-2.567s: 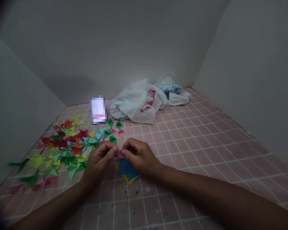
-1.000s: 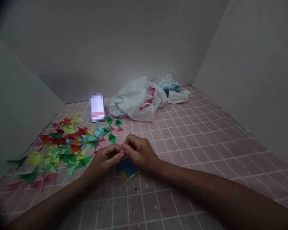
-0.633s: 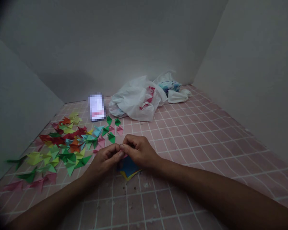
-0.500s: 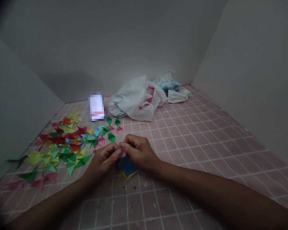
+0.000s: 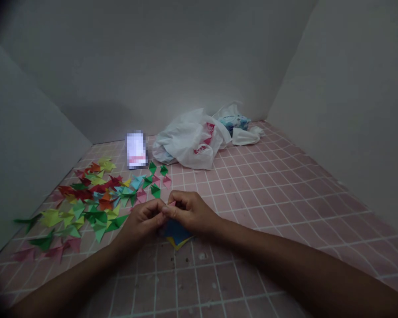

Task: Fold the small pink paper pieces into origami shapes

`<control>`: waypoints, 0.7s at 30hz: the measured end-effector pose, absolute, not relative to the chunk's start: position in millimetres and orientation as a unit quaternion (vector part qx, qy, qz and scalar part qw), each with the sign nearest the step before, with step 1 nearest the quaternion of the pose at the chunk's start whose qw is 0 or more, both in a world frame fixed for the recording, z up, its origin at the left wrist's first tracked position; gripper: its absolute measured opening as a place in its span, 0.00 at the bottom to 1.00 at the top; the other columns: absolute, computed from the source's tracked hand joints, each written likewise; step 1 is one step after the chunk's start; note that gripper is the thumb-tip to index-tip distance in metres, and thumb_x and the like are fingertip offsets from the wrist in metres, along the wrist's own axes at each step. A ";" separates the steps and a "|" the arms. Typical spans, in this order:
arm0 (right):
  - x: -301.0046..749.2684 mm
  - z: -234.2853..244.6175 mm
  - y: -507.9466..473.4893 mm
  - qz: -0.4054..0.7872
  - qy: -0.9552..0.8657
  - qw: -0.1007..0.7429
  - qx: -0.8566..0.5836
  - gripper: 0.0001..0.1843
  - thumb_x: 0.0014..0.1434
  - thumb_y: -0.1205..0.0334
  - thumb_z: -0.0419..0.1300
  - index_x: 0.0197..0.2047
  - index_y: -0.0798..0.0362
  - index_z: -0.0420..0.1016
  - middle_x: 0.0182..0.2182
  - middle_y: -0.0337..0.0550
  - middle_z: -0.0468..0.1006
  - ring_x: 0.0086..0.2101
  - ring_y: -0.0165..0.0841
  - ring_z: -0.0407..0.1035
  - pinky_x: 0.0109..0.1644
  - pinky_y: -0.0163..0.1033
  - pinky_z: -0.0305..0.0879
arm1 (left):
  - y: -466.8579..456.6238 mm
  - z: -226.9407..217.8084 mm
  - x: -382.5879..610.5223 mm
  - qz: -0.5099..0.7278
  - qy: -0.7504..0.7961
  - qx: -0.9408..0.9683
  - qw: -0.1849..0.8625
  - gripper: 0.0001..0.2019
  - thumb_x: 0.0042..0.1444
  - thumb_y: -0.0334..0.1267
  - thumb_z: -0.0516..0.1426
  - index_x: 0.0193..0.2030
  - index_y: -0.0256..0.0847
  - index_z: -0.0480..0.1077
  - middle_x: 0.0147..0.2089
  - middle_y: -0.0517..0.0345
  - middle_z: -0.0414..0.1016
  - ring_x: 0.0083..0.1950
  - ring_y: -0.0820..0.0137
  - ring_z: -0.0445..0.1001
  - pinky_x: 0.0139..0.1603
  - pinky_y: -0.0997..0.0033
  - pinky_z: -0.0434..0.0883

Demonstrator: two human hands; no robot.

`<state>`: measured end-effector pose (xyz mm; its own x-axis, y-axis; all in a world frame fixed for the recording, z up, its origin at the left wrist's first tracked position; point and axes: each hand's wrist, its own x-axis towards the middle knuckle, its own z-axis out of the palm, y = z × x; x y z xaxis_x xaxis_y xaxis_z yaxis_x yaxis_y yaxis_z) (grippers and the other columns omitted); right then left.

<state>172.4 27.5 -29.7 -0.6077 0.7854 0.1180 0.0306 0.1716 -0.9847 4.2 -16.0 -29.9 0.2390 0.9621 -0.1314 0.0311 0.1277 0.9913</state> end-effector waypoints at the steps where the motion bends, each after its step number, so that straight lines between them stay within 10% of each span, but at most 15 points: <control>1: 172.7 -29.2 28.6 0.564 -0.700 0.327 -0.292 0.18 0.61 0.51 0.57 0.24 0.52 0.63 0.19 0.33 0.61 0.21 0.26 0.55 0.24 0.32 0.52 | -16.1 -30.4 3.9 0.392 0.473 0.521 0.593 0.20 0.53 0.52 0.63 0.25 0.39 0.63 0.21 0.65 0.64 0.20 0.78 0.62 0.21 0.79 0.60; 21: 170.8 -30.8 24.0 0.474 -0.708 0.384 -0.356 0.25 0.63 0.46 0.56 0.21 0.51 0.58 0.18 0.33 0.58 0.22 0.27 0.54 0.26 0.34 0.50 | -18.9 -31.7 6.4 0.406 0.475 0.549 0.555 0.19 0.58 0.54 0.58 0.28 0.40 0.65 0.21 0.64 0.66 0.22 0.76 0.64 0.24 0.77 0.63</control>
